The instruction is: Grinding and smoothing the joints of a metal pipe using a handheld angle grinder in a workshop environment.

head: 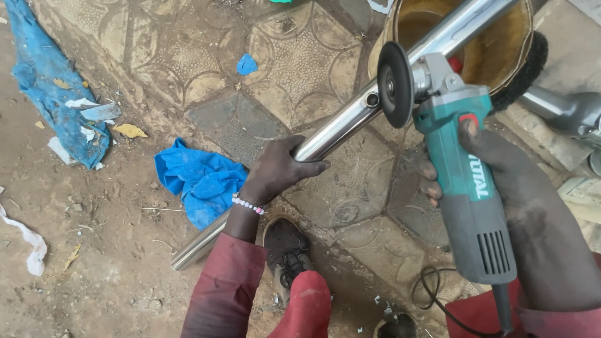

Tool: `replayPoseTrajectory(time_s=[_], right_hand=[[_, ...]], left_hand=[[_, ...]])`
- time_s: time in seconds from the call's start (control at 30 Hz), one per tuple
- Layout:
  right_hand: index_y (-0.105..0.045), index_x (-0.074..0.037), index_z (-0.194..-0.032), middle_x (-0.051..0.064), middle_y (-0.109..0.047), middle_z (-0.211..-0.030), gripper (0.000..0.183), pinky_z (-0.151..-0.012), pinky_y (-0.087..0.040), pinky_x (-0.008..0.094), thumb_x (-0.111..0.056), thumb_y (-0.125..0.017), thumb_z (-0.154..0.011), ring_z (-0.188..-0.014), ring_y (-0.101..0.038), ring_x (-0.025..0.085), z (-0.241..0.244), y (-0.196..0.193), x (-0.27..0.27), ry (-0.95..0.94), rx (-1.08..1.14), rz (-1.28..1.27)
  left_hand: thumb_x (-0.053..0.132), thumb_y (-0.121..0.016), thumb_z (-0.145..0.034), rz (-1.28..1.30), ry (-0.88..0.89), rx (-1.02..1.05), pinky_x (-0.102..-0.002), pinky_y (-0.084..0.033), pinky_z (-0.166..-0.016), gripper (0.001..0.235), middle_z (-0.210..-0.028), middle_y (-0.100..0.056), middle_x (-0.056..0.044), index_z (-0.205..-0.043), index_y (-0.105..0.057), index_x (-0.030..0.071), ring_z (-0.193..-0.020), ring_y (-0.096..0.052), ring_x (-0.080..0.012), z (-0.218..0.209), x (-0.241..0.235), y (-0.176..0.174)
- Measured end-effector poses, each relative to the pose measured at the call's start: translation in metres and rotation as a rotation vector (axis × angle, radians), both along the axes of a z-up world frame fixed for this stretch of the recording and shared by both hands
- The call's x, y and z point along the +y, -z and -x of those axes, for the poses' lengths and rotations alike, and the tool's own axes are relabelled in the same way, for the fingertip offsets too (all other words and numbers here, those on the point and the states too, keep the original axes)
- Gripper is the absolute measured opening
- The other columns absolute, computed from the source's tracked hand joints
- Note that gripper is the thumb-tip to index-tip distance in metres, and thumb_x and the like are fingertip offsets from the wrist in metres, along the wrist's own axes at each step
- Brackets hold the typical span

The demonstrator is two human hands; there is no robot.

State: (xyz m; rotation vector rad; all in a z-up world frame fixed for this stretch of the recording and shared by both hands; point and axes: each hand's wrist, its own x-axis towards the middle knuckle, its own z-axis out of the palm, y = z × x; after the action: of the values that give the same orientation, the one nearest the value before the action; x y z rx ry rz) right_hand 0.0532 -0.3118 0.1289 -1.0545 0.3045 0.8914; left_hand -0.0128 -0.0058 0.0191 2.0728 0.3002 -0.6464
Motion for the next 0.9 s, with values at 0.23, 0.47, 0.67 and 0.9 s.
replayPoseTrajectory(time_s=[0.23,0.47,0.67,0.9], right_hand=[[-0.059,-0.005,-0.139,0.018,-0.070,-0.086,0.077,-0.057,-0.065,0.040,-0.052,-0.084,-0.084,-0.067,-0.071,0.026,0.010,0.005,-0.017,-0.034,0.035,0.042],[-0.061,-0.003,-0.130,0.023,-0.068,-0.084,0.062,-0.059,-0.062,0.043,-0.043,-0.081,-0.087,-0.064,-0.068,0.031,0.024,0.015,-0.015,0.039,0.041,0.017],[-0.058,-0.003,-0.127,0.019,-0.062,-0.082,0.071,-0.054,-0.058,0.041,-0.047,-0.095,-0.086,-0.059,-0.060,0.027,0.029,-0.017,-0.010,-0.039,-0.065,-0.218],[-0.062,0.002,-0.123,0.017,-0.065,-0.092,0.069,-0.059,-0.057,0.039,-0.045,-0.103,-0.094,-0.068,-0.062,0.025,0.062,-0.003,-0.027,0.053,-0.181,-0.311]], left_hand=[[0.049,-0.082,-0.074,0.056,-0.021,-0.040,-0.035,-0.042,-0.060,0.046,-0.081,-0.066,-0.002,-0.098,-0.070,0.012,-0.069,-0.058,-0.0146,0.002,-0.003,0.005],[0.051,-0.081,-0.073,0.016,-0.027,-0.058,-0.036,-0.041,-0.060,0.048,-0.082,-0.068,-0.003,-0.099,-0.071,0.012,-0.069,-0.059,-0.0161,0.002,-0.005,0.004],[0.053,-0.081,-0.074,-0.007,-0.016,-0.060,-0.037,-0.036,-0.057,0.045,-0.075,-0.060,-0.001,-0.090,-0.067,0.013,-0.065,-0.051,-0.0150,0.003,-0.006,0.006],[0.055,-0.080,-0.069,0.029,-0.038,-0.035,-0.036,-0.040,-0.060,0.053,-0.081,-0.066,-0.002,-0.094,-0.069,0.011,-0.070,-0.057,-0.0155,0.001,-0.003,0.004]])
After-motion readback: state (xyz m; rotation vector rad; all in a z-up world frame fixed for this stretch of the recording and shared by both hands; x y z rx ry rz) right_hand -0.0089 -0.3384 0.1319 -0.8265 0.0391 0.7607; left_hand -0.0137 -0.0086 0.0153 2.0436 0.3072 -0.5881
